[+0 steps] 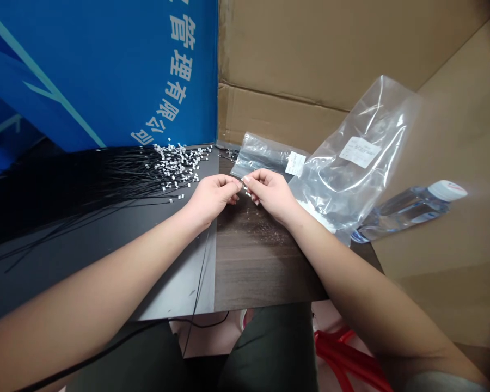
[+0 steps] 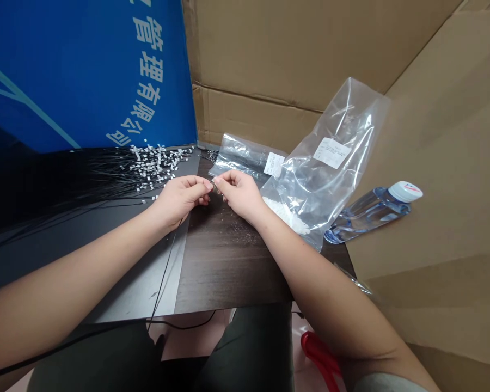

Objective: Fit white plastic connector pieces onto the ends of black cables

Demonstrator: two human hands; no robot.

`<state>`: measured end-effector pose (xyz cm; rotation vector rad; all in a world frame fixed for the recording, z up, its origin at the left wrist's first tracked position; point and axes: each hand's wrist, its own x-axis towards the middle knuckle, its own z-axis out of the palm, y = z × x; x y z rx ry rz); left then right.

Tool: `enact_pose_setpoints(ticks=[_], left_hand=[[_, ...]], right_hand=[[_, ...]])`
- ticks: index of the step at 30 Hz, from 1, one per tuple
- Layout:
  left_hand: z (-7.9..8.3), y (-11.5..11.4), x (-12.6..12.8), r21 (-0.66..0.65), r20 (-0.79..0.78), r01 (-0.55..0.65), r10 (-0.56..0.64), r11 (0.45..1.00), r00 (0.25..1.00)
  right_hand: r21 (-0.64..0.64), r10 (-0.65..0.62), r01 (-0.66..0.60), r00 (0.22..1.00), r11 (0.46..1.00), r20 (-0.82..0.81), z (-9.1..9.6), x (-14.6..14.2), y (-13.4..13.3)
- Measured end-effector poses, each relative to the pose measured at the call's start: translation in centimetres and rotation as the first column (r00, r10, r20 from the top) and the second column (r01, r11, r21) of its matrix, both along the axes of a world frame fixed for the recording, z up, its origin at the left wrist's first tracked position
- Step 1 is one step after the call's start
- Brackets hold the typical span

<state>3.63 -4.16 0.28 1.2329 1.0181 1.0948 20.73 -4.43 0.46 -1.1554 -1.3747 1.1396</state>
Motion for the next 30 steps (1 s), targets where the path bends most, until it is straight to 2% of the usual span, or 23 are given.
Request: enact_pose_setpoints(ticks=[12,21,30], left_hand=[[0.2,-0.1,0.0,-0.020,0.045,-0.013,0.014,1.000,0.999],[0.5,0.0,-0.4,0.102,-0.136,-0.024,0.038,0.994,0.990],[0.7,0.0,-0.5,0.098,-0.147,-0.017,0.032,0.995,0.989]], right_hand=[[-0.026,0.009,-0.010,1.000,1.000,-0.024,-0.2,-0.2,0.0],[0.048,0.046,-0.053,0.990,0.997,0.131,0.3,0.6,-0.1],[0.149,0.029,-0.070,0.965,0.986,0.260,0.7,0.7,-0.3]])
